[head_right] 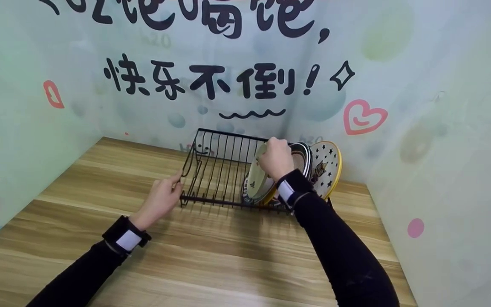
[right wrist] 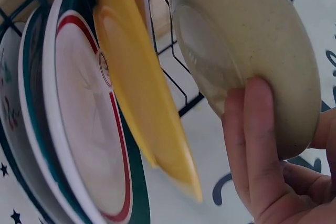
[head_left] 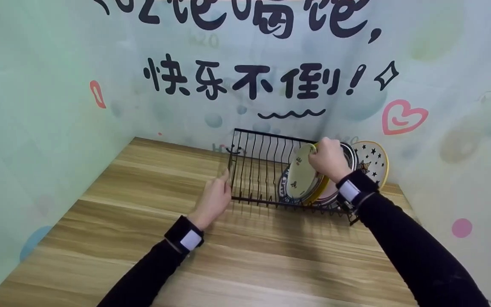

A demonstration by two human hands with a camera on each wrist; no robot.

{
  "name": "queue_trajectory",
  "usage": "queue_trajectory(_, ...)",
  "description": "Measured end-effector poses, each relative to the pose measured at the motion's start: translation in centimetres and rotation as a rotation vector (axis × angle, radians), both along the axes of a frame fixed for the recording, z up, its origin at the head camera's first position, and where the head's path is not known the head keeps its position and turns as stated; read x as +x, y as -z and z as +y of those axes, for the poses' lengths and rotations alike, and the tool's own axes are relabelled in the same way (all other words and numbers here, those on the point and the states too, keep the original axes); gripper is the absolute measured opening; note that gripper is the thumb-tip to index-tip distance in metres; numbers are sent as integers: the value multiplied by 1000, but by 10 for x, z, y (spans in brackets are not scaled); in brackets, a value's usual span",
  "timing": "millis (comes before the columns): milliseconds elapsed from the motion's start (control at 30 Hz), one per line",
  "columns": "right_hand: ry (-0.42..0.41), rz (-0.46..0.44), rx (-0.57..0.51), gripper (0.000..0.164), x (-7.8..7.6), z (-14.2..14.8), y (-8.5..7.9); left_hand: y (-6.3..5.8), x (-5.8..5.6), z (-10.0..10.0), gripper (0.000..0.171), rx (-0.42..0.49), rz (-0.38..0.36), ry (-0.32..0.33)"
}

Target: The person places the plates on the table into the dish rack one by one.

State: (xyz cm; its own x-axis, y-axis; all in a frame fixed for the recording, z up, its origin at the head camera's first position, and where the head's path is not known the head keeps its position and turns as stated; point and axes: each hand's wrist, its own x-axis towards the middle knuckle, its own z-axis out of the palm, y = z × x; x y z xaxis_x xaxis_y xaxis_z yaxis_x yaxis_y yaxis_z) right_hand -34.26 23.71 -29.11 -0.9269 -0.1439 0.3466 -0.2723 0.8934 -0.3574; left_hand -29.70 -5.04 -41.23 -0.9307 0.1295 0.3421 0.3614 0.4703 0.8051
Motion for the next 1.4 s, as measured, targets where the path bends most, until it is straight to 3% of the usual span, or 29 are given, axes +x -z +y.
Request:
queue_trajectory(167, -30, -15, 13, 34, -6, -6, 11, -1, 0, 0, 51, -9, 10, -6)
queue_trajectory(300, -9, -49, -4, 34, -9, -7, 16, -2, -1, 0, 50, -48, 34, -15)
queue_trajectory(467, 11, -50, 10, 33, -13, -5, 20, -1, 0, -1, 52, -3, -12, -4)
queue_trajectory(700, 48, -76, 22, 25, -17, -4, 25, 2, 0, -1, 48, -72, 73, -40)
queue_trajectory(833, 60, -133, -8, 18, -18, -8, 30, 2, 0, 0, 47, -80, 75, -51)
queue_trajectory(1067, 84, -152, 6, 30, -23, -12, 41, 3, -2, 1, 49, -79, 75, -48)
queue_trajectory(1400, 95, -163, 79, 28, -28, -10, 49, 1, -1, 0, 52, -74, 76, -44)
